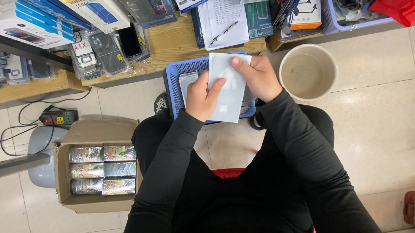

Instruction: Sorting and inspecting mobile phone screen protectors by removing them from packaging and placing them in a basket.

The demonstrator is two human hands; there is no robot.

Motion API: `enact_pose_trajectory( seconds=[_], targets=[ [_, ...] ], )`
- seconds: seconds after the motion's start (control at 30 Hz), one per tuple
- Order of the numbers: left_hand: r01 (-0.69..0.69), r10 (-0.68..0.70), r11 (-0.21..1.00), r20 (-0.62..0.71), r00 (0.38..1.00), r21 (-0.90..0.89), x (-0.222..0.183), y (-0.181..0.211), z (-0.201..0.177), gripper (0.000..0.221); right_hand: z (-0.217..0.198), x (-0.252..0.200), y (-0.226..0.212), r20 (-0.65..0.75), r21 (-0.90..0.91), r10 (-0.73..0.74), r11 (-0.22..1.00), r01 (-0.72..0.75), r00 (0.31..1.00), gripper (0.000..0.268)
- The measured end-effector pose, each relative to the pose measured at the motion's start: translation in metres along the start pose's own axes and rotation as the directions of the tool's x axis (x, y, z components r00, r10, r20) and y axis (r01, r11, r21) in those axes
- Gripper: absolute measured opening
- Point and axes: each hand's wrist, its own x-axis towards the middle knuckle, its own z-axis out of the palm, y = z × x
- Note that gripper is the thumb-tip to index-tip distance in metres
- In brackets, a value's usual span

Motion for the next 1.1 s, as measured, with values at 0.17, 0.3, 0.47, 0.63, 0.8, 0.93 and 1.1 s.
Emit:
enact_pose_trajectory(
  seconds=[0.17, 0.3, 0.47, 0.63, 0.8, 0.93, 1.1],
  targets=[
    [0.005, -0.005, 1.000, 0.008, 1.000, -0.020, 0.001, 0.019, -0.009, 0.031, 0.000, 0.007, 0.039, -0.058, 0.074, -0.050, 0.996, 0.054, 0.997, 0.036],
    [0.081, -0.077, 0.993, 0.045, 0.996, -0.087, -0.001, 0.013, -0.013, 0.027, 0.013, 0.000, 0.037, -0.145, 0.191, -0.039, 0.979, 0.067, 0.989, 0.038],
    [0.175, -0.169, 0.946, 0.047, 0.985, -0.273, 0.002, 0.017, -0.019, 0.025, 0.026, 0.007, 0.064, -0.095, 0.173, -0.017, 0.984, 0.033, 0.995, 0.036],
    [0.229, -0.255, 0.915, -0.036, 0.966, -0.331, -0.001, -0.053, -0.010, 0.023, 0.051, 0.010, 0.050, -0.001, 0.147, 0.037, 0.989, -0.036, 0.999, 0.033],
    [0.232, -0.281, 0.896, -0.079, 0.956, -0.379, 0.002, -0.028, -0.007, 0.017, 0.037, 0.016, 0.009, -0.225, 0.127, 0.060, 0.991, -0.031, 0.973, 0.027],
    [0.228, -0.305, 0.869, -0.113, 0.946, -0.439, 0.010, -0.042, -0.008, 0.024, 0.041, 0.006, 0.052, -0.094, 0.102, 0.106, 0.990, -0.096, 0.990, 0.023],
    [0.210, -0.478, 0.781, -0.346, 0.808, -0.588, 0.031, -0.041, -0.027, 0.022, 0.081, -0.030, 0.018, 0.164, 0.106, 0.289, 0.945, -0.309, 0.943, 0.034]
  ],
)
